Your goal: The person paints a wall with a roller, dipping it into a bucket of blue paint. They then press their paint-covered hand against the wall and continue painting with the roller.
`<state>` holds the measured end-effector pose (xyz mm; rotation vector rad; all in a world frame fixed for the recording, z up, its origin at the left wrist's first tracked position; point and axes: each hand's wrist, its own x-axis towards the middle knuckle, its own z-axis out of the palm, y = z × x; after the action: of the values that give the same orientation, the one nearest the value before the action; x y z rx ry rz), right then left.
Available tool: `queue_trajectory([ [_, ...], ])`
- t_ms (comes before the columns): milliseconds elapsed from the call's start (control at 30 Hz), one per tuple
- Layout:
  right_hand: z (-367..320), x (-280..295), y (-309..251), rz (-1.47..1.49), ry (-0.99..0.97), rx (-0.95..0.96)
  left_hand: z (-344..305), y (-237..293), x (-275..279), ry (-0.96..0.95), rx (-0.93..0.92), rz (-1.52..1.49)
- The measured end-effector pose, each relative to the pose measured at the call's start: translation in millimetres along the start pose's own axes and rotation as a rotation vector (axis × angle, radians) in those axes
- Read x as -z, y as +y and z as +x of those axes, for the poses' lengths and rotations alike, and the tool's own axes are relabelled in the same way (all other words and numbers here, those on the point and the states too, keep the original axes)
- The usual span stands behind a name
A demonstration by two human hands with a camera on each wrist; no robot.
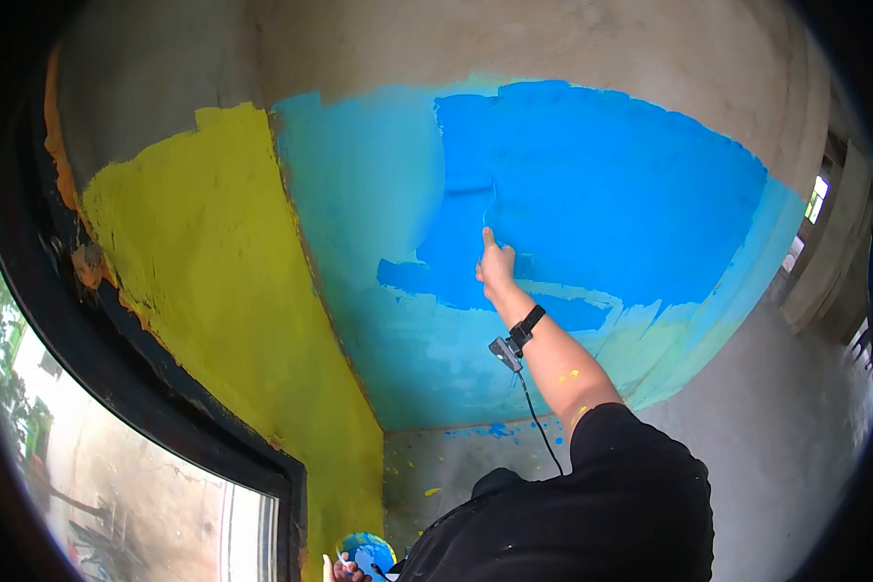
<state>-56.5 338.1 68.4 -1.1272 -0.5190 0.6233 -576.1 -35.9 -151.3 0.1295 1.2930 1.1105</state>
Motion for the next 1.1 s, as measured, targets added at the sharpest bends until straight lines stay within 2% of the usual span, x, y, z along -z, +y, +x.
queue_trajectory([
  [67, 7.0, -8.7, -16.1, 0.033, 0.012, -0.018, 0.2, -3.5, 3.5, -0.036, -0.009, -0.016],
  [133, 24.3, -26.7, -53.3, 0.050, 0.010, 0.076, 7.3, -7.3, 10.6, -0.090, 0.004, -0.027],
  [200, 32.6, -41.4, -95.9, 0.068, -0.030, 0.109, 12.5, -8.6, 15.0, -0.098, 0.001, -0.016],
  [267, 29.7, -53.3, -133.2, 0.045, 0.009, 0.137, 12.1, -10.6, 18.0, -0.146, 0.013, -0.064],
  [300, 37.5, -53.0, -140.6, 0.043, 0.017, 0.136, 7.2, -10.8, 12.0, -0.100, 0.004, -0.070],
  [367, 51.3, -50.5, -153.1, 0.043, -0.111, 0.118, 0.1, -9.1, 6.5, -0.062, 0.031, -0.082],
  [433, 52.9, -51.1, -143.6, 0.036, -0.165, 0.094, -0.6, -10.2, 8.9, -0.102, 0.039, -0.101],
  [500, 40.3, -47.4, -115.2, -0.068, -0.104, 0.134, 0.8, -12.3, 8.1, -0.116, 0.050, -0.098],
  [600, 12.1, -41.5, -41.5, -0.133, -0.116, 0.059, 31.1, -32.4, 28.2, -0.136, 0.055, -0.103],
  [700, -8.4, -27.6, 34.0, -0.198, -0.188, -0.065, 21.1, -22.9, 22.1, -0.136, 0.101, -0.096],
  [800, -15.6, -24.6, 63.9, -0.236, -0.210, -0.100, 14.3, -20.6, 16.6, -0.112, 0.065, -0.088],
  [833, -9.1, -30.6, 66.4, -0.232, -0.216, -0.105, 10.2, -18.4, 15.4, -0.108, 0.045, -0.081],
  [900, 9.1, -48.3, 52.6, -0.299, -0.141, 0.088, 12.6, -22.8, 20.9, -0.087, 0.057, -0.107],
  [967, 36.7, -74.0, 25.5, -0.300, -0.125, 0.239, -1.2, -16.1, 3.0, -0.062, 0.008, -0.082],
  [1033, 26.3, -98.7, -36.9, -0.273, -0.159, 0.239, -5.3, -13.4, -2.1, -0.020, 0.020, -0.075],
  [1100, 25.6, -114.4, -73.4, -0.246, -0.199, 0.221, 13.7, -25.2, 13.1, -0.026, -0.012, -0.099],
])
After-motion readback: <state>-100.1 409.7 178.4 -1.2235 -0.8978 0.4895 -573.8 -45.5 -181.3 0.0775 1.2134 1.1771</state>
